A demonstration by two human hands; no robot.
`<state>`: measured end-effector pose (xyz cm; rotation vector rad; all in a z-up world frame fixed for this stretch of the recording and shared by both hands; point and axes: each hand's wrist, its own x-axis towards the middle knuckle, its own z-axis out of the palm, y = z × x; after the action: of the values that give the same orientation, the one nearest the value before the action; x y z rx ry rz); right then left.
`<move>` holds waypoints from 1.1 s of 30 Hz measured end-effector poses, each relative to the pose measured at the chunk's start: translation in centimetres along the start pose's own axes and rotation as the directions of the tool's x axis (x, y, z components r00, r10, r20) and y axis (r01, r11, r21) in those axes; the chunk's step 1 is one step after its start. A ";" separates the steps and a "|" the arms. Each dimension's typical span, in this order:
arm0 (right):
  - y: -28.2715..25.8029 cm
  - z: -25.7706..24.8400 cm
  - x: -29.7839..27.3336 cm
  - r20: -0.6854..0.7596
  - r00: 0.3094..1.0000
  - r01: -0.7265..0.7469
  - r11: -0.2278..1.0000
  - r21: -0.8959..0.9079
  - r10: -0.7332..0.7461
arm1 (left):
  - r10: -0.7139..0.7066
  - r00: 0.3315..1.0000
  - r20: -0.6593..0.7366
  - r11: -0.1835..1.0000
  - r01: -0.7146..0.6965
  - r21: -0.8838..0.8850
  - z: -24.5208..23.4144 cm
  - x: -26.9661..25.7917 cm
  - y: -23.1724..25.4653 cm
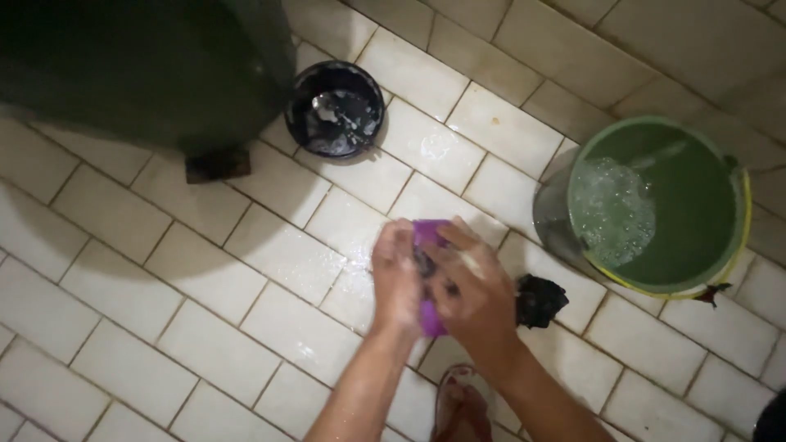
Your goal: Washing a bowl and a plastic container using a cloth scrubber and water from a bucket on a tiled floor.
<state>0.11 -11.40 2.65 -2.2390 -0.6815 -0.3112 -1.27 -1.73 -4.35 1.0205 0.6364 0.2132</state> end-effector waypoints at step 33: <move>0.9 -0.5 0.6 0.056 0.977 -0.209 0.853 0.479 0.208 | 0.156 0.980 0.127 0.652 -0.199 0.732 -1.0 -4.4 2.5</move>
<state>1.09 -12.00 2.71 -1.8064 -0.4472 -0.0197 -5.08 -1.70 -0.83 1.8940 0.5772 0.0876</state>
